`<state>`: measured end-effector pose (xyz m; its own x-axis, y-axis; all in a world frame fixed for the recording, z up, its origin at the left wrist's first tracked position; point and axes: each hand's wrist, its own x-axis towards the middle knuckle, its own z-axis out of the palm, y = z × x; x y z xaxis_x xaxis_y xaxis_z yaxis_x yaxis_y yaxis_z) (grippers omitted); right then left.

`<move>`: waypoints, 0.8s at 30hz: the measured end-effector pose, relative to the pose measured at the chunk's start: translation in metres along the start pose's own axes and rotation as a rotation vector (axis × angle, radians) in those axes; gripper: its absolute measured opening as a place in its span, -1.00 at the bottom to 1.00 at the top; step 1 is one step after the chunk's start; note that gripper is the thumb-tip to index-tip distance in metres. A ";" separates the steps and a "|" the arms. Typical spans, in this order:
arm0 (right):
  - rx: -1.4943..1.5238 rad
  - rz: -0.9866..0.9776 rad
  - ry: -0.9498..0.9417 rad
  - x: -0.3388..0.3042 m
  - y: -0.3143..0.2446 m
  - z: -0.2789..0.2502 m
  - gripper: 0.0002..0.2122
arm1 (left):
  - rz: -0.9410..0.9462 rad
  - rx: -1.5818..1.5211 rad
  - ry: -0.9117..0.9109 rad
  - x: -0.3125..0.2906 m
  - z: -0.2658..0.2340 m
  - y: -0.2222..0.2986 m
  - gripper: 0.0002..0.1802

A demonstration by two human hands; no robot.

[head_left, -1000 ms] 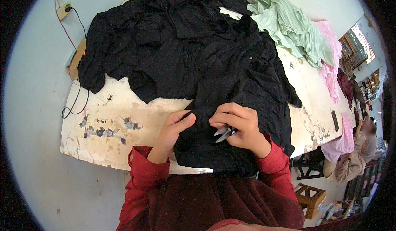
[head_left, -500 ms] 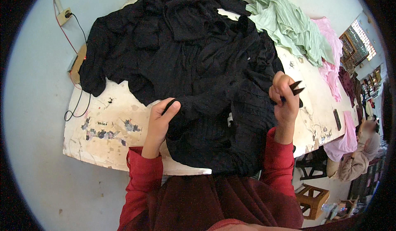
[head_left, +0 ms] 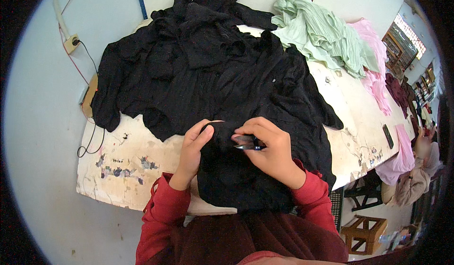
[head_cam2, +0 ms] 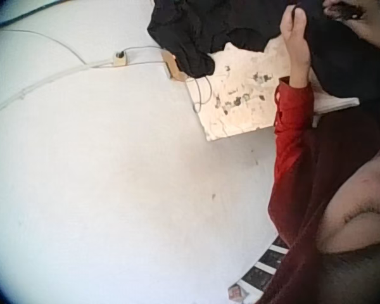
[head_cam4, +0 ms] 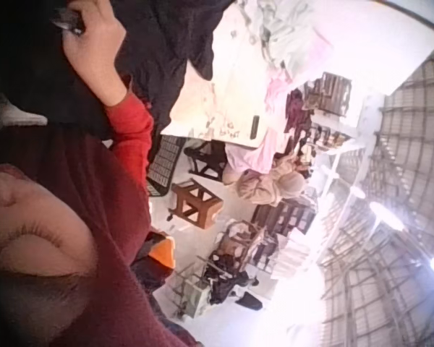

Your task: The person uses a small blade to cut tags and threads from black garments laid on a table. They repeatedly pick up garments, locate tags, cut them, and place the items back on the pile.

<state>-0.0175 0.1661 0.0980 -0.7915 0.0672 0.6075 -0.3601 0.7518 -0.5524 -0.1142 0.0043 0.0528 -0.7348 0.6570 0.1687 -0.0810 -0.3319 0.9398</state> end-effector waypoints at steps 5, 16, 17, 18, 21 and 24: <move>0.550 0.132 -0.351 0.008 0.001 -0.010 -0.89 | 0.060 0.113 0.078 -0.004 -0.001 -0.005 -0.59; -0.133 -0.171 -0.092 0.007 0.001 -0.007 -0.79 | 0.137 0.058 0.018 -0.007 -0.009 -0.013 -0.64; -0.153 -0.214 -0.067 0.006 0.002 -0.006 -0.80 | 0.120 0.052 0.025 -0.008 -0.009 -0.013 -0.64; -0.179 -0.213 -0.074 0.005 0.003 -0.006 -0.81 | 0.104 0.046 0.033 -0.008 -0.008 -0.012 -0.64; -0.229 -0.238 -0.069 0.003 0.002 -0.006 -0.83 | 0.081 0.059 0.036 -0.008 -0.008 -0.010 -0.63; -0.240 -0.247 -0.056 0.004 0.000 -0.005 -0.84 | 0.072 0.034 0.036 -0.008 -0.007 -0.008 -0.63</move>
<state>-0.0179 0.1699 0.1032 -0.7228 -0.1673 0.6705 -0.4233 0.8741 -0.2383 -0.1123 -0.0032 0.0419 -0.7617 0.6074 0.2256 -0.0051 -0.3537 0.9353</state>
